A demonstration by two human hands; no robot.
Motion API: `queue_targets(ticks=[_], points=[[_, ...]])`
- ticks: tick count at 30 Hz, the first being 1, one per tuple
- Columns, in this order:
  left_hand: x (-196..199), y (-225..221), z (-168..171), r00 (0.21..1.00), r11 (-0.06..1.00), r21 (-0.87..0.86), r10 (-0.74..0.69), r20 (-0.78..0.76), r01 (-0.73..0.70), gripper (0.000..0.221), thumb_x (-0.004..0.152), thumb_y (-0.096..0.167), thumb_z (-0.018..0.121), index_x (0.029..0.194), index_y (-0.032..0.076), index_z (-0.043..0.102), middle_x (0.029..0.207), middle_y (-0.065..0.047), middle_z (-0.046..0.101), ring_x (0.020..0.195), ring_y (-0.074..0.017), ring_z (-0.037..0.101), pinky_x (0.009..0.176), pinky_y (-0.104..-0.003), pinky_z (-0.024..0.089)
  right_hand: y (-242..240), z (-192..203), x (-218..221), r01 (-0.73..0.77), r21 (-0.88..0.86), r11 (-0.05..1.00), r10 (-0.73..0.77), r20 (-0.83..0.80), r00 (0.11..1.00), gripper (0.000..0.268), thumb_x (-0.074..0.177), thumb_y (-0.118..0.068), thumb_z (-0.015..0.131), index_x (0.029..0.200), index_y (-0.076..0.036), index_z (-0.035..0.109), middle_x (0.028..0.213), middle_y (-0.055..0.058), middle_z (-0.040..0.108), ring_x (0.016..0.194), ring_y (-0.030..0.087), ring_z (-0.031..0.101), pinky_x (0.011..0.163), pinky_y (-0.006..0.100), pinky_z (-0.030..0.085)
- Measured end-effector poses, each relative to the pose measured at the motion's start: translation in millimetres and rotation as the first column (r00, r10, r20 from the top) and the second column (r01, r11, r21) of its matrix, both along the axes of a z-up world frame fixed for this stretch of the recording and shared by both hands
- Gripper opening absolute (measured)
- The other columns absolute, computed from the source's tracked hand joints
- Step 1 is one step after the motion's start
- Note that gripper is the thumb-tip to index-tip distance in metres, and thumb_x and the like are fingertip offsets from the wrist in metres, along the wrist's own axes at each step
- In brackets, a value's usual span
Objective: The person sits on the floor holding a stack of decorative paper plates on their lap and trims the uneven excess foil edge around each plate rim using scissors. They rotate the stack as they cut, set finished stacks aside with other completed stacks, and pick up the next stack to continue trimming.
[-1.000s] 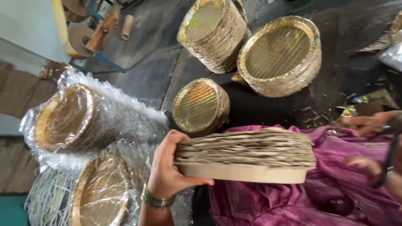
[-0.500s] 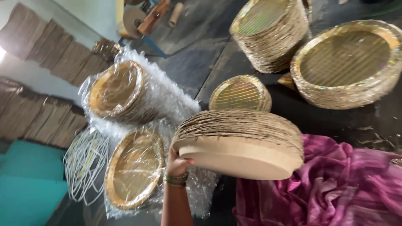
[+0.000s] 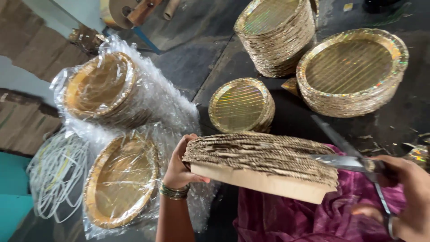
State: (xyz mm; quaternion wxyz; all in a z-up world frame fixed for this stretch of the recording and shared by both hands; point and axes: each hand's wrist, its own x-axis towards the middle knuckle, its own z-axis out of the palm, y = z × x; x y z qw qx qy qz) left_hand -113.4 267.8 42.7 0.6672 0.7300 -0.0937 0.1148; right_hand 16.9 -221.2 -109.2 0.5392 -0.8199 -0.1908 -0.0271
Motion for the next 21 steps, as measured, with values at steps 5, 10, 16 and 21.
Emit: queue_targets(ticks=[5, 10, 16, 21], points=[[5, -16, 18, 0.999, 0.974, 0.22, -0.05, -0.019, 0.053, 0.081, 0.056, 0.023, 0.104, 0.12, 0.002, 0.059, 0.114, -0.004, 0.06, 0.105, -0.0125, 0.057, 0.094, -0.029, 0.048, 33, 89, -23, 0.012, -0.156, 0.988, 0.016, 0.175, 0.984, 0.102, 0.036, -0.04, 0.091, 0.127, -0.004, 0.059, 0.11, 0.011, 0.071, 0.1, 0.025, 0.071, 0.089, 0.038, 0.056], [7, -23, 25, 0.999, 0.973, 0.229, -0.034, -0.035, 0.042, 0.083, 0.054, 0.028, 0.105, 0.119, 0.004, 0.059, 0.113, -0.003, 0.059, 0.104, -0.011, 0.057, 0.092, -0.029, 0.048, 30, 87, -16, 0.005, -0.266, 0.964, 0.017, 0.081, 0.997, 0.1, 0.039, -0.044, 0.093, 0.126, -0.006, 0.064, 0.107, 0.011, 0.072, 0.092, 0.027, 0.071, 0.083, 0.038, 0.056], [7, -17, 20, 0.999, 0.969, 0.244, -0.038, -0.037, 0.046, 0.08, 0.056, 0.029, 0.104, 0.117, 0.004, 0.059, 0.112, -0.003, 0.06, 0.104, -0.0114, 0.057, 0.093, -0.029, 0.049, 20, 54, -19, 0.029, -0.222, 0.975, 0.016, 0.198, 0.98, 0.086, 0.05, -0.047, 0.095, 0.125, -0.011, 0.07, 0.098, 0.004, 0.076, 0.079, 0.014, 0.071, 0.07, 0.027, 0.056], [12, -12, 13, 0.999, 0.966, 0.256, -0.048, 0.025, 0.04, 0.083, 0.058, 0.029, 0.103, 0.123, 0.003, 0.059, 0.116, -0.004, 0.063, 0.109, -0.0135, 0.06, 0.098, -0.031, 0.051, 12, -20, -24, -0.035, 0.228, 0.973, 0.056, -0.084, 0.995, 0.066, 0.074, -0.022, 0.084, 0.132, -0.002, 0.059, 0.1, 0.002, 0.074, 0.09, 0.008, 0.068, 0.079, 0.025, 0.055]])
